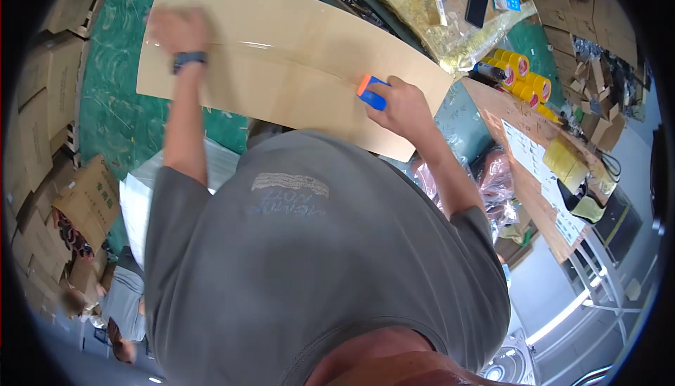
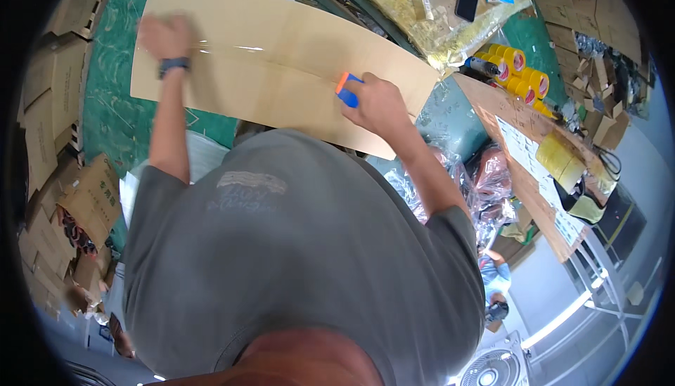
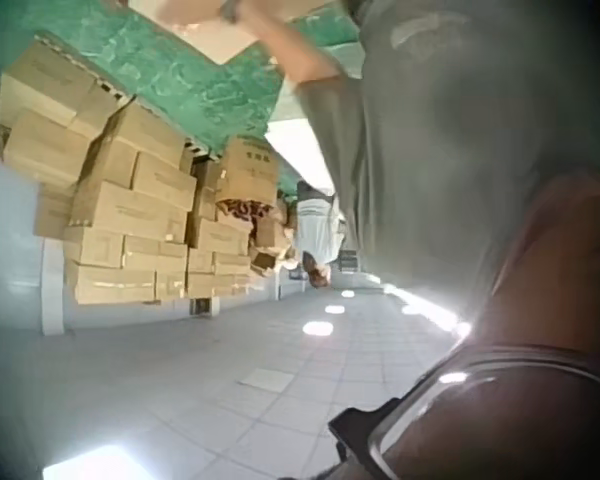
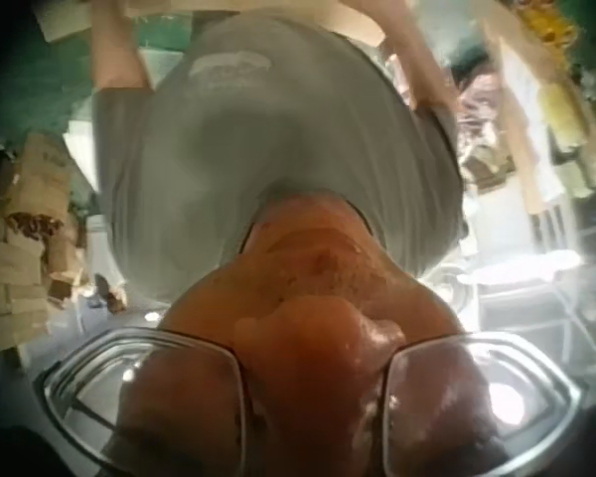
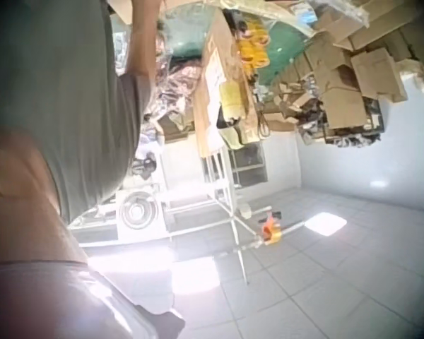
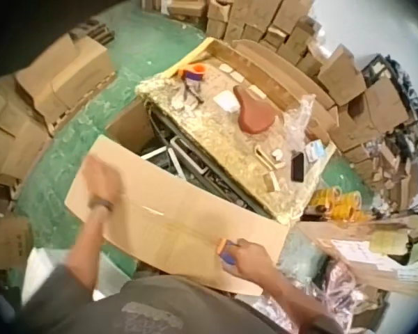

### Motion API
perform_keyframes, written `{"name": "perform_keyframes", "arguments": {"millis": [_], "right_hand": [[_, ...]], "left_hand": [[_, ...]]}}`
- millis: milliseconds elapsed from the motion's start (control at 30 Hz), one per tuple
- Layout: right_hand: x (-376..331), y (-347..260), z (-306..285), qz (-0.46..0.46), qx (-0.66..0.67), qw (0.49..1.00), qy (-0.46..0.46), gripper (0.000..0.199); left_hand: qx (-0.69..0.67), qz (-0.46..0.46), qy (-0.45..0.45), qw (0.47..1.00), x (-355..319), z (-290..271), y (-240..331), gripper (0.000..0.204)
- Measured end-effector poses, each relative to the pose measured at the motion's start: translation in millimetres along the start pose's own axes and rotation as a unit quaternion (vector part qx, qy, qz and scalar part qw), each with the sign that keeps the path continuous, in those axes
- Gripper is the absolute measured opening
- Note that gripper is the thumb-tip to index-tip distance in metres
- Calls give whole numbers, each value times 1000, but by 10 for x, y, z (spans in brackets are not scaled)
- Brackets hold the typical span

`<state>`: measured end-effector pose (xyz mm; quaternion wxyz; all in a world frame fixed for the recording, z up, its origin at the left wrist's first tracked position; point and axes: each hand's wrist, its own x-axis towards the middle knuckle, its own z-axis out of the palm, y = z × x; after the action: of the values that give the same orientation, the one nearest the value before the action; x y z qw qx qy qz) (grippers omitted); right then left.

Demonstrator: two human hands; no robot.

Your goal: Packing bicycle seats into cardboard boxes, adding foam padding, and sealing them with a tape dispenser.

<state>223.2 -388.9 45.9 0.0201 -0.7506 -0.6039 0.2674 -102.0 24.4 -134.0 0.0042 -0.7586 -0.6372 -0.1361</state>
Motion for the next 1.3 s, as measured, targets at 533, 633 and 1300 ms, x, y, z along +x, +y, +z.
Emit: {"name": "perform_keyframes", "arguments": {"millis": [533,633,1300], "right_hand": [[-1531,2239,1246,0,46,998,43,39],[-1262,2609,1887,73,88,991,-66,39],[-767,433,1590,562,276,715,311,88]], "left_hand": [[-83,225,-51,970,-1949,-46,2194,102],[-97,243,-56,964,-1910,-59,2088,99],[-168,-2,-237,957,1089,-765,-1738,101]]}}
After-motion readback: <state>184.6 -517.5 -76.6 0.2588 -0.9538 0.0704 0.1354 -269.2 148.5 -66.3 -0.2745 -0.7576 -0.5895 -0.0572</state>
